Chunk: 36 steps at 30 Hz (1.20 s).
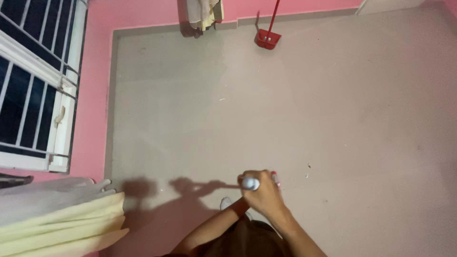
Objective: The person uses a squeegee tool to sweep debris across the floor, moving items like a trash bag and cardboard boxes aside to reach different areas.
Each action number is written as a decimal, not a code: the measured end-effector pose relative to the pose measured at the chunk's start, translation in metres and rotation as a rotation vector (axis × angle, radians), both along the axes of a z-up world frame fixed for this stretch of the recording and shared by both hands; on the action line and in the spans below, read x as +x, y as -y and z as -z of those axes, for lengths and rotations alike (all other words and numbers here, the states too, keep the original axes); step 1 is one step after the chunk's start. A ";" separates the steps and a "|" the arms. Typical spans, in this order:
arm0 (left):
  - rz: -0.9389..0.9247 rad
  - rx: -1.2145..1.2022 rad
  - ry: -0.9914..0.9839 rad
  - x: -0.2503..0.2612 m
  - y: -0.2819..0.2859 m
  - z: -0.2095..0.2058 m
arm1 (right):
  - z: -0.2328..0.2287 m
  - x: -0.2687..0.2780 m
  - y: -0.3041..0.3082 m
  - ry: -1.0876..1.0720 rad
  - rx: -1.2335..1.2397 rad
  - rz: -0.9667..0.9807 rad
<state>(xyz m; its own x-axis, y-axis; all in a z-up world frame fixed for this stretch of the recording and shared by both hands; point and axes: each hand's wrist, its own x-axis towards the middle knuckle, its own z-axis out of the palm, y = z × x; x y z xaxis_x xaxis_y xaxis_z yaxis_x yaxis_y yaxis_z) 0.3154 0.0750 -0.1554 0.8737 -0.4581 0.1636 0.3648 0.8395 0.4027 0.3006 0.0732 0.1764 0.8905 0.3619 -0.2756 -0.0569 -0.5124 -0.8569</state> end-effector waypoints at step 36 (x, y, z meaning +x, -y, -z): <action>-0.366 1.796 0.174 0.153 -0.033 0.009 | 0.017 0.154 0.115 0.084 0.302 0.293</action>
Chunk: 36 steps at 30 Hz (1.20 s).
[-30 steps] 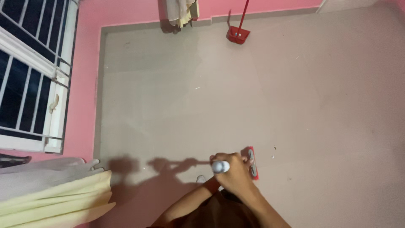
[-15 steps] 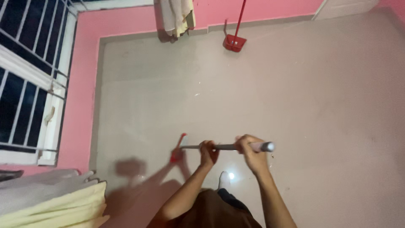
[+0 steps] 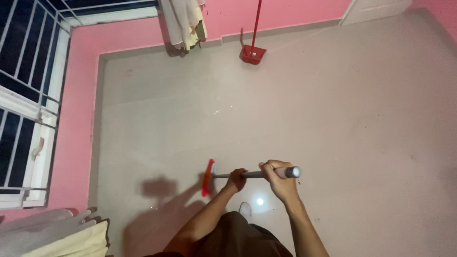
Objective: The person uses a squeegee tool to sweep debris across the floor, moving items like a trash bag and cardboard boxes aside to reach different areas.
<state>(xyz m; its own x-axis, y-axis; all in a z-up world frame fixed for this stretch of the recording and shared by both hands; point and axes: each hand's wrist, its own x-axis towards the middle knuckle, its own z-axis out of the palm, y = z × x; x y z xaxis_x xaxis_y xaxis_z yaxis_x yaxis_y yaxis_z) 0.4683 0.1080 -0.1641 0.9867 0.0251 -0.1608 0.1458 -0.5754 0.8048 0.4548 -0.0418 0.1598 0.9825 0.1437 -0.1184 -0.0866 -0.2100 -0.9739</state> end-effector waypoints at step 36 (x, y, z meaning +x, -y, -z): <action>0.468 -0.073 0.173 0.105 0.094 -0.045 | -0.053 0.076 0.070 0.225 -0.085 0.064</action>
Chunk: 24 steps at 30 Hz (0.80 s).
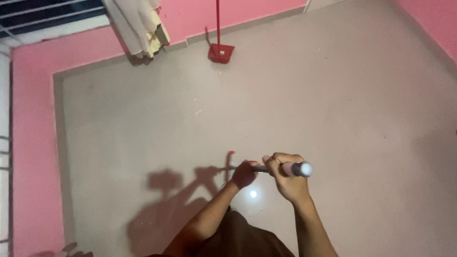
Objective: The person uses a squeegee tool to sweep debris across the floor, moving items like a trash bag and cardboard boxes aside to reach different areas.
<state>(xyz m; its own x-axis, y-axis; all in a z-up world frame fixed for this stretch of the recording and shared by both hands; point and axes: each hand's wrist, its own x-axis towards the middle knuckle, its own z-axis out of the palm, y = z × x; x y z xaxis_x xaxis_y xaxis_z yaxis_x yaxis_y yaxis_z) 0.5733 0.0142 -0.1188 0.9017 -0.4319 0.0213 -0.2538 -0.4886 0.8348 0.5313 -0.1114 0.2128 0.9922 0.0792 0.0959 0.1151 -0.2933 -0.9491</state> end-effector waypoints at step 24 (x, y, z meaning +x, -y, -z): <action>0.009 -0.088 -0.252 0.059 -0.029 0.037 | 0.026 0.068 -0.041 -0.266 -0.065 0.165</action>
